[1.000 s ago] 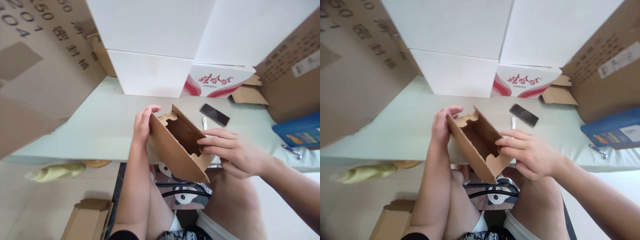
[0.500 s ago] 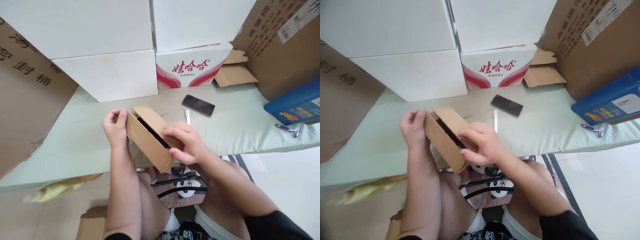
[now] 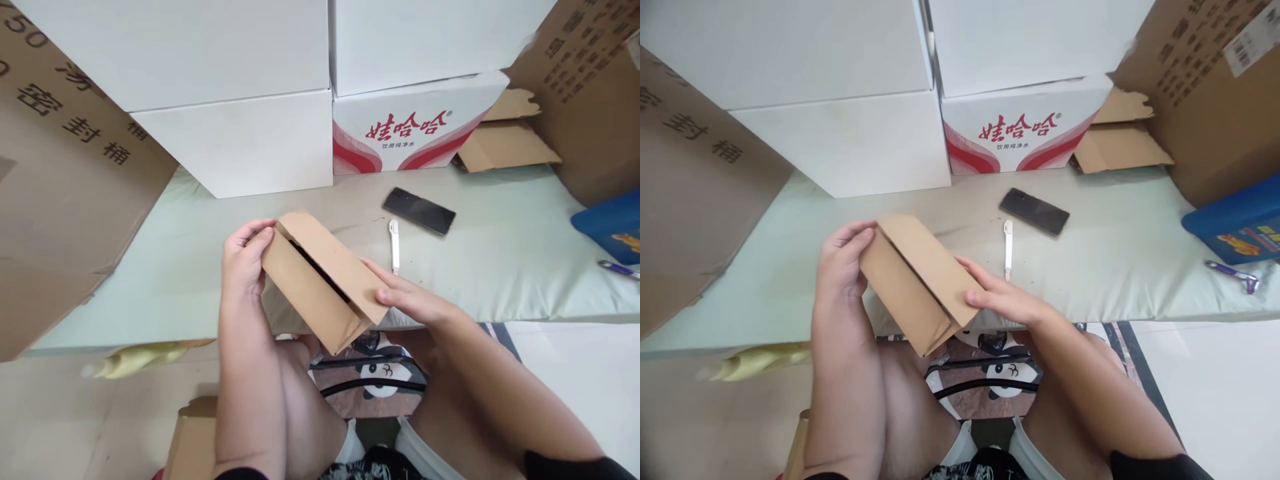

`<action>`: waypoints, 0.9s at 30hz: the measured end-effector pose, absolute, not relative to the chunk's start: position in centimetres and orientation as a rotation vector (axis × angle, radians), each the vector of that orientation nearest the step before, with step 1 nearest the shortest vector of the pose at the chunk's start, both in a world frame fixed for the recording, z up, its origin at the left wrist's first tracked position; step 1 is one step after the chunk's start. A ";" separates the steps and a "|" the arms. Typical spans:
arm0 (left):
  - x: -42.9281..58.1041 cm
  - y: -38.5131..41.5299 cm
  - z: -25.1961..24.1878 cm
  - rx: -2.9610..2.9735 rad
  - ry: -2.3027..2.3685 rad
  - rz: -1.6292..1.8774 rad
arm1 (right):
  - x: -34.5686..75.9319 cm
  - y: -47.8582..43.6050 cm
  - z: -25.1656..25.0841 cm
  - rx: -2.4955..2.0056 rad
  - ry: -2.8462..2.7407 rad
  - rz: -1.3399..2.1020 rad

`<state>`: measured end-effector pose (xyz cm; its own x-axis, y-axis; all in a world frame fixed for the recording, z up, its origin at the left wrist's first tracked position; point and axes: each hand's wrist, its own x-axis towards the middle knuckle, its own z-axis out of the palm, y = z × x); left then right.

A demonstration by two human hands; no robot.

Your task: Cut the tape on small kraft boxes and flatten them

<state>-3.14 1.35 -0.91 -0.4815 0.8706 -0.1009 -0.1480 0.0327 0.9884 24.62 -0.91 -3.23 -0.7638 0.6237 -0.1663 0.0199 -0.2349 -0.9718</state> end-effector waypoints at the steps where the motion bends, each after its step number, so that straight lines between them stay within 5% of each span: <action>1: -3.0 1.3 -0.9 0.780 1.495 1.574 | 24.9 -0.8 -3.1 -0.743 -1.650 2.106; 21: 1.1 -0.9 0.0 1.343 1.156 1.634 | 22.8 -1.7 -4.3 -0.724 -1.474 1.992; 27: 1.6 -1.4 0.3 1.496 1.156 1.644 | 22.5 -1.9 -4.8 -0.711 -1.641 1.714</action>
<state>1.64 -1.42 0.31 -0.1614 0.8870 0.4327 0.1071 -0.4201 0.9011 22.45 -1.95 -4.83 -0.6400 0.7665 0.0538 -0.0868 -0.0025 -0.9962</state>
